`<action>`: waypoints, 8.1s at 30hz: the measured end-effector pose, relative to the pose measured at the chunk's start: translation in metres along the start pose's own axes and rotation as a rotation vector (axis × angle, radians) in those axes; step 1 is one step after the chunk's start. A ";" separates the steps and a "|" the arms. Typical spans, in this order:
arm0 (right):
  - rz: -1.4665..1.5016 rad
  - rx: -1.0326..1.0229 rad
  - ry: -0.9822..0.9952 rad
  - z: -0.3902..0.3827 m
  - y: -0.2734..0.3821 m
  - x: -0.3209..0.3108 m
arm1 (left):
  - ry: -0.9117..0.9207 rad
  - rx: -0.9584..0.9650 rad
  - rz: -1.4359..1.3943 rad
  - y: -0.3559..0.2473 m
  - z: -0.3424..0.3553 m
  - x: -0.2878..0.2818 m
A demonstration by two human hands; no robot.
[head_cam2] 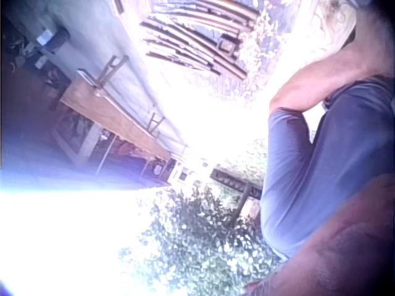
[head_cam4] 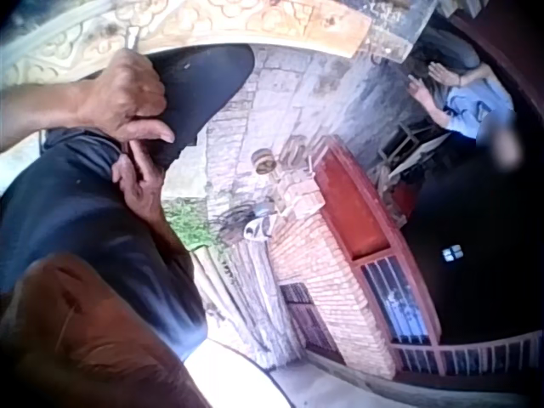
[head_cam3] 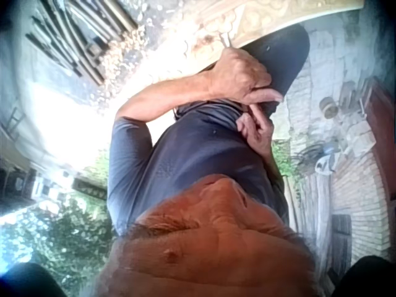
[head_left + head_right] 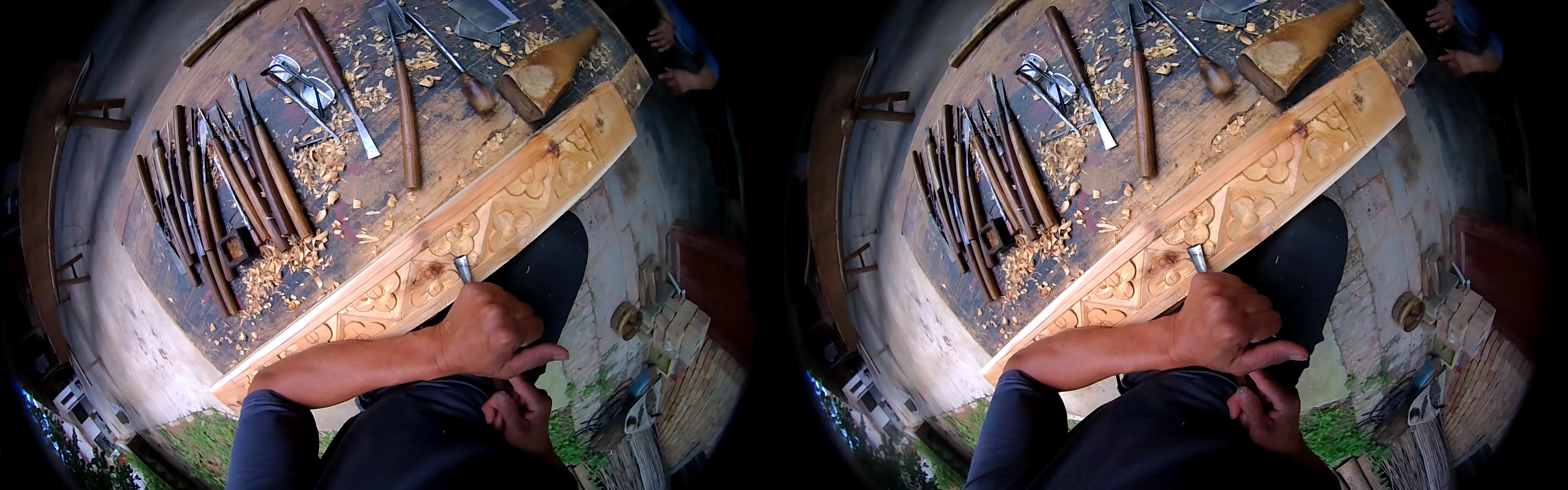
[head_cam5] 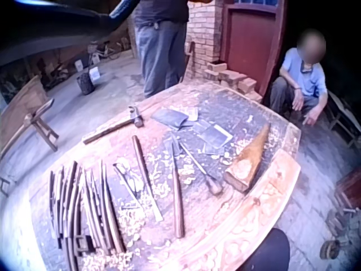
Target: The person carves intricate floral patterns into a long wooden plank using a chisel and a wooden mallet. They repeatedly strike the chisel to remove wood shavings and refine the design along the plank's length.
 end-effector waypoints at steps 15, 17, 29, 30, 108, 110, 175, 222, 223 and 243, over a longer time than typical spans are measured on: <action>0.136 0.091 0.049 0.002 0.000 0.008 | 0.063 -0.054 0.082 0.003 0.002 0.003; 0.137 0.088 0.044 0.002 -0.002 0.008 | 0.070 -0.061 0.086 0.003 0.002 0.003; 0.131 0.151 0.033 0.005 -0.009 0.010 | 0.022 -0.063 0.090 0.004 0.005 -0.002; 0.127 0.147 0.031 0.005 -0.010 0.010 | 0.020 -0.064 0.091 0.004 0.005 -0.002; -0.116 0.007 -0.088 0.023 -0.007 -0.039 | 0.124 0.074 0.049 0.010 0.010 0.008; -0.126 -0.057 -0.088 0.030 -0.008 -0.041 | 0.106 0.067 0.068 0.011 0.012 0.008; -0.623 -0.598 0.156 0.171 0.099 -0.213 | -0.008 0.048 0.384 0.040 0.074 0.019; -0.117 -0.697 -0.184 0.162 0.125 -0.299 | -0.157 0.033 0.305 0.037 0.068 0.009; -0.161 -0.680 -0.213 0.161 0.121 -0.279 | -0.141 0.017 0.286 0.039 0.069 0.013; -0.405 -0.598 -0.220 0.146 0.107 -0.250 | -0.309 0.295 0.520 0.009 0.053 -0.002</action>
Point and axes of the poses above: each hand's wrist, its own z-axis towards the middle knuckle, its own x-axis out of the palm, y = z × x, the point moved 8 cm from there along z, towards the middle knuckle, and after that the axes turned 14 degrees about -z, right-handed, at the moved point
